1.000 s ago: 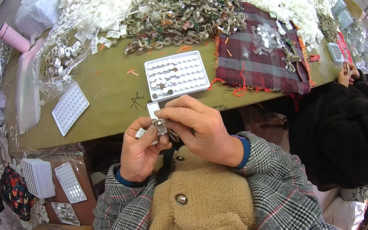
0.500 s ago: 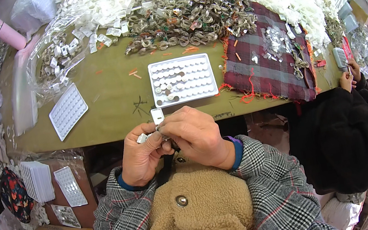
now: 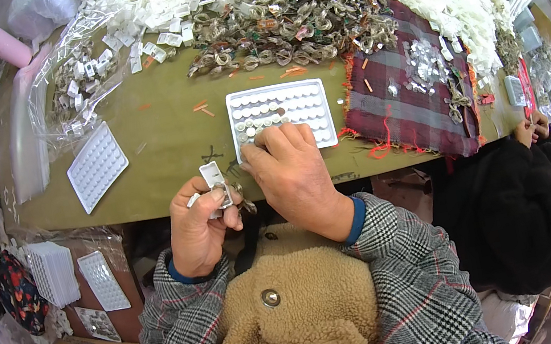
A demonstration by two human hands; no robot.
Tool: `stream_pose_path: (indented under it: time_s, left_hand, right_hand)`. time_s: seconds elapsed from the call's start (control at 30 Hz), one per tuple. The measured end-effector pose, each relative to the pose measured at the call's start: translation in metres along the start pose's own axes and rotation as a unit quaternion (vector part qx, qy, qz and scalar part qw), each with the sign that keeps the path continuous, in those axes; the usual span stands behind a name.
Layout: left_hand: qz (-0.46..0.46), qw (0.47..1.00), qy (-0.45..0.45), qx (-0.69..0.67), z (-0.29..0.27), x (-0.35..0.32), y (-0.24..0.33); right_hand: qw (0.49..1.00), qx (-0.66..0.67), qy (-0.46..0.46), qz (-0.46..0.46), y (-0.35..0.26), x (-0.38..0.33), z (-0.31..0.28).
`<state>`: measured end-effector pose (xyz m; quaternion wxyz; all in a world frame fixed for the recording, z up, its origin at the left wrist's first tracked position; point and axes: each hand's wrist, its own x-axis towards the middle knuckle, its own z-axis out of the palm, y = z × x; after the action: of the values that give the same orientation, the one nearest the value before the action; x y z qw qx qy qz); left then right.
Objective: The person assembles small white plastic housings with internal components by hand. They pick up housings and components from a cluttered table, insert the components into the housings, and place the assembled units into a white tray. The person repeats this process throughout the clip.
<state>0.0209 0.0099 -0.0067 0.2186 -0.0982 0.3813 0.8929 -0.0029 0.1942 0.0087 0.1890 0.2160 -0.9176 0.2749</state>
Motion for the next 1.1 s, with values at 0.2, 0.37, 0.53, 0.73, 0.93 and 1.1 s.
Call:
stream_pose_path:
  time_s: [0.2, 0.37, 0.53, 0.73, 0.93, 1.1]
  left_hand:
    - [-0.008, 1.0, 0.011, -0.012, 0.001, 0.004, 0.0]
    - [-0.012, 0.998, -0.018, -0.058, -0.001, 0.004, -0.001]
    - [-0.01, 0.998, -0.024, -0.056, 0.002, 0.002, -0.004]
    - [-0.022, 0.999, -0.037, -0.007, 0.012, 0.001, -0.005]
    - [-0.01, 1.0, -0.026, 0.008, 0.013, -0.004, -0.006]
    - [-0.03, 0.998, -0.046, -0.015, 0.009, -0.004, -0.008]
  right_hand:
    - [1.0, -0.008, -0.025, -0.004, 0.0, 0.003, -0.001]
    - [0.998, 0.068, 0.015, -0.004, -0.002, 0.002, -0.003]
    - [0.978, 0.196, 0.03, 0.068, -0.009, -0.008, -0.012]
    - [0.994, 0.063, 0.012, 0.085, 0.01, 0.002, -0.023]
    - [0.981, 0.185, -0.009, 0.065, -0.005, -0.006, -0.03]
    - [0.951, 0.281, -0.091, 0.09, -0.017, -0.005, -0.033]
